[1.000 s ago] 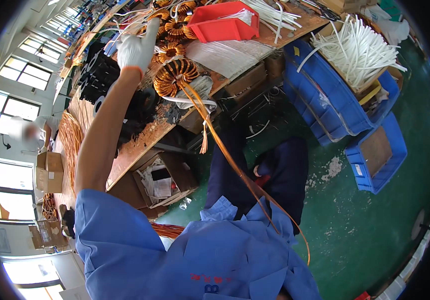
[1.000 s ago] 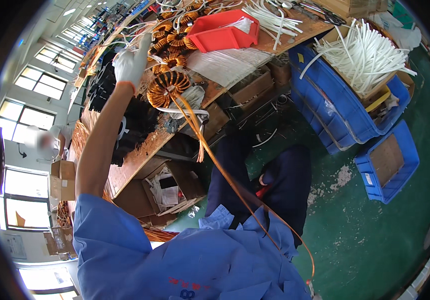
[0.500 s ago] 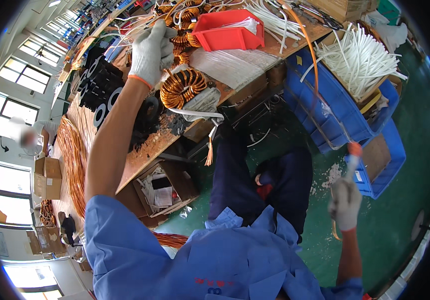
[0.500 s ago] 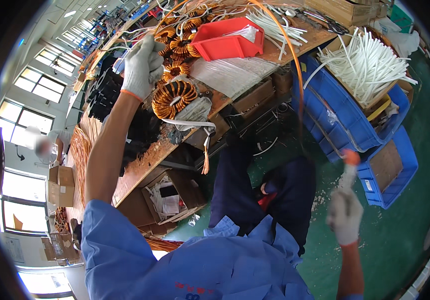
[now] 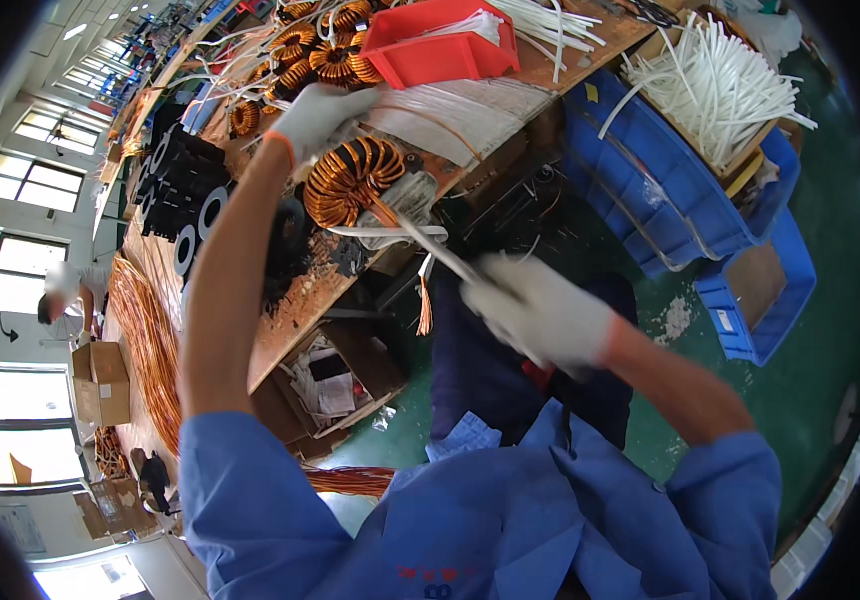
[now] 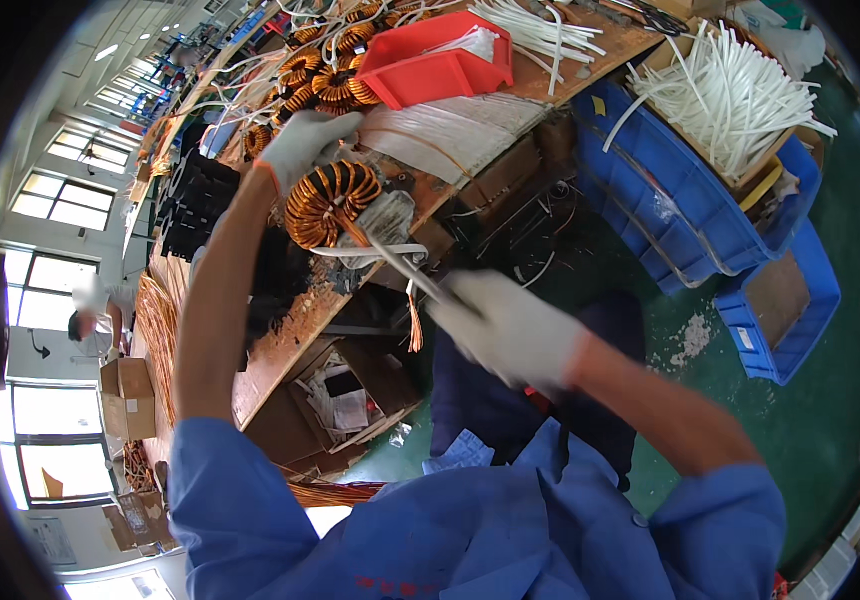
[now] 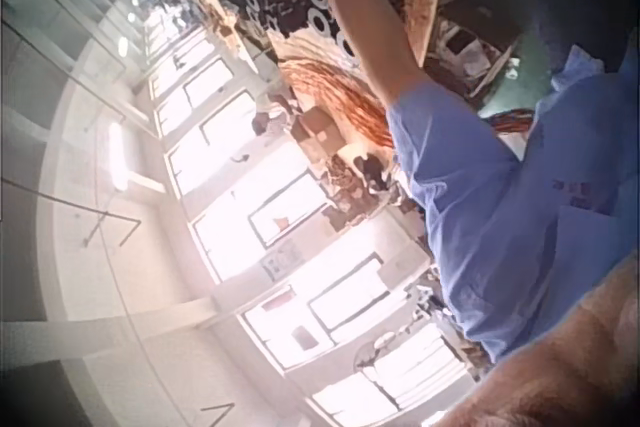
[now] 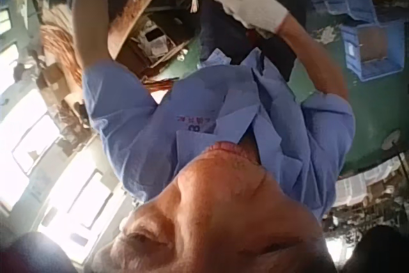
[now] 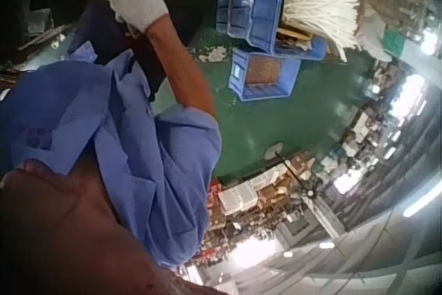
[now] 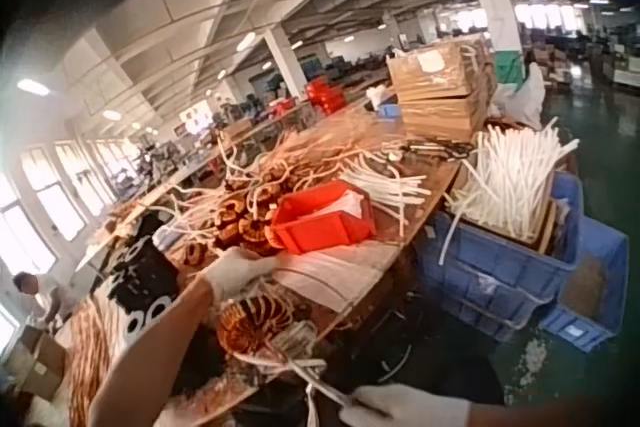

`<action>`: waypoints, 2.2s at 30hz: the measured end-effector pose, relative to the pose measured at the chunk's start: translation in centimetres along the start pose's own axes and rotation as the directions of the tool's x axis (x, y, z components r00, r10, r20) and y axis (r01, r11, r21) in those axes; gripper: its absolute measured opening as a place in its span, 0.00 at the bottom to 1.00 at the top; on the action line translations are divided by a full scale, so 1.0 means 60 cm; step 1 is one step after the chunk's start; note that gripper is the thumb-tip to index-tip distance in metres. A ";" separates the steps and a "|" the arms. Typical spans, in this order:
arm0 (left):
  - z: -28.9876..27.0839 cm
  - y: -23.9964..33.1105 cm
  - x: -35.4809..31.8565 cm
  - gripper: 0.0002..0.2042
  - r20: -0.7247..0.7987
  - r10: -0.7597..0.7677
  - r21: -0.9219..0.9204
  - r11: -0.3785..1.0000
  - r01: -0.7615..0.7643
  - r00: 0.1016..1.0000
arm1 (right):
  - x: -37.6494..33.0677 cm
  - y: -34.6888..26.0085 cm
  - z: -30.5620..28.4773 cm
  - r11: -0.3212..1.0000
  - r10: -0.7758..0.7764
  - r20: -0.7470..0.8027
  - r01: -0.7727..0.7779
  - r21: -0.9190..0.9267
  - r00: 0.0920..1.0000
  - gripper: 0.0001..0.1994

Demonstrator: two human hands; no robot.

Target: Assembling copper wire coils and attaching them to a metal frame using plastic tubes and zip ties.

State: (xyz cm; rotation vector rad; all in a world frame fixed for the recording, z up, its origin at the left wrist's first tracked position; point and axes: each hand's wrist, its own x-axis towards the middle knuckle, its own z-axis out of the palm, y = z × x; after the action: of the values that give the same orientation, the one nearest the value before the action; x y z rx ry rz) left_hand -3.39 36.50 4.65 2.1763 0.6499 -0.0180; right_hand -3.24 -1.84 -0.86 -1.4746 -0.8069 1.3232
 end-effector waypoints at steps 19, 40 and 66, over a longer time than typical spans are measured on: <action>0.015 0.068 -0.099 0.59 -0.661 0.420 0.655 0.727 0.205 0.622 | -0.949 0.977 0.326 0.559 0.443 -0.752 -0.806 -0.193 0.487 0.12; 0.013 -0.007 0.002 0.23 -0.312 -0.021 -0.705 0.675 -0.217 0.950 | 0.001 0.007 0.049 0.693 -0.014 0.167 -0.111 0.713 0.986 0.15; 0.006 0.128 -0.086 0.43 -0.430 0.300 0.493 0.868 -0.057 0.852 | -0.842 0.984 0.291 0.705 0.270 -0.804 -0.678 -0.210 0.529 0.07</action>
State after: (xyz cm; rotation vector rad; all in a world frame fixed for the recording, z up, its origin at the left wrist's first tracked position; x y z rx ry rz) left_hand -4.27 30.02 11.17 2.7373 0.7725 0.5650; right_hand -37.15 -63.37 -38.38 -2.5897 -0.1557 0.7346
